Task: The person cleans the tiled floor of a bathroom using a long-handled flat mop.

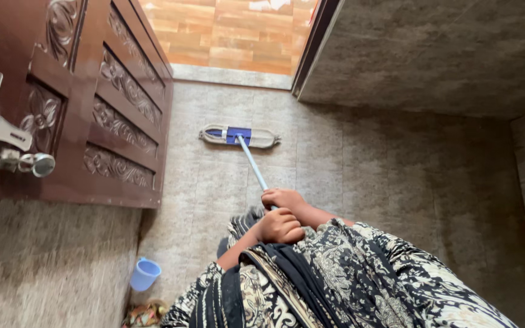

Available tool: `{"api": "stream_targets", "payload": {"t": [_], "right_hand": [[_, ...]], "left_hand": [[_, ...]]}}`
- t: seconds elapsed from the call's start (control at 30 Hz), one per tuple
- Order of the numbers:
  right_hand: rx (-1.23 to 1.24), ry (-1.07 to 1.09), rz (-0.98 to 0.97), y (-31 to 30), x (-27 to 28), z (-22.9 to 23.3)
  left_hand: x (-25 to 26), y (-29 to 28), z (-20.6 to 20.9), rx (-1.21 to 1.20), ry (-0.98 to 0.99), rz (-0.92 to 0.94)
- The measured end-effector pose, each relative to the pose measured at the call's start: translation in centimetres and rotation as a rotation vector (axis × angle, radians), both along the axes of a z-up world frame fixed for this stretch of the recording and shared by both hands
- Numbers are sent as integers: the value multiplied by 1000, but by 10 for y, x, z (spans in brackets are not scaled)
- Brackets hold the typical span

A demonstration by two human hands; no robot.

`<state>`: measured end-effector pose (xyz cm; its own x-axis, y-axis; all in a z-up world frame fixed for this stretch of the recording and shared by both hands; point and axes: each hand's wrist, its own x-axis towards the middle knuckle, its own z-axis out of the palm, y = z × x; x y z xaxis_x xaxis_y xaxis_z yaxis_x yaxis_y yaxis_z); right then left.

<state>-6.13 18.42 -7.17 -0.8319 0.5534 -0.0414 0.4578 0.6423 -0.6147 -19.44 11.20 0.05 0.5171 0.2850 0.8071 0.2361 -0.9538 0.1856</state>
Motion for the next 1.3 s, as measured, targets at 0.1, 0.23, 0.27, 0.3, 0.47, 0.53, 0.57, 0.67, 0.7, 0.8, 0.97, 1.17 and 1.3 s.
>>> {"api": "stream_targets", "payload": {"t": [0.1,0.23,0.27,0.3,0.47,0.53,0.57,0.67,0.7,0.8,0.97,1.17,1.3], "right_hand": [[-63,-23,-64,12,3,6],[-79,48,-61,45,1,11],[-77,53,-65,52,2,13],[-76,57,-69,59,2,14],[-111,20,-101,108,7,10],[-87,44,-75,129,15,-5],[-72,59,-56,138,17,-16],[11,209,-52,152,14,-49],[44,277,-57,160,12,-58],[-36,9,-42,175,10,-80],[-62,80,-46,187,-14,-86],[16,-5,-119,135,-48,-52],[5,-69,-235,91,-75,-20]], "left_hand": [[4,18,5,14,-71,-35],[6,53,24,-33,-135,-82],[5,60,28,-50,-155,-85],[4,68,32,-52,-149,-77],[14,117,18,-45,-112,-1],[25,136,-4,-63,-8,-32],[31,143,-17,-72,43,-47],[33,144,-48,-186,178,54],[32,150,-55,-198,184,83],[30,141,-62,-253,211,136],[-3,153,-48,-226,256,111],[-52,130,-34,-63,193,13],[-82,105,-23,-15,146,-116]]}}
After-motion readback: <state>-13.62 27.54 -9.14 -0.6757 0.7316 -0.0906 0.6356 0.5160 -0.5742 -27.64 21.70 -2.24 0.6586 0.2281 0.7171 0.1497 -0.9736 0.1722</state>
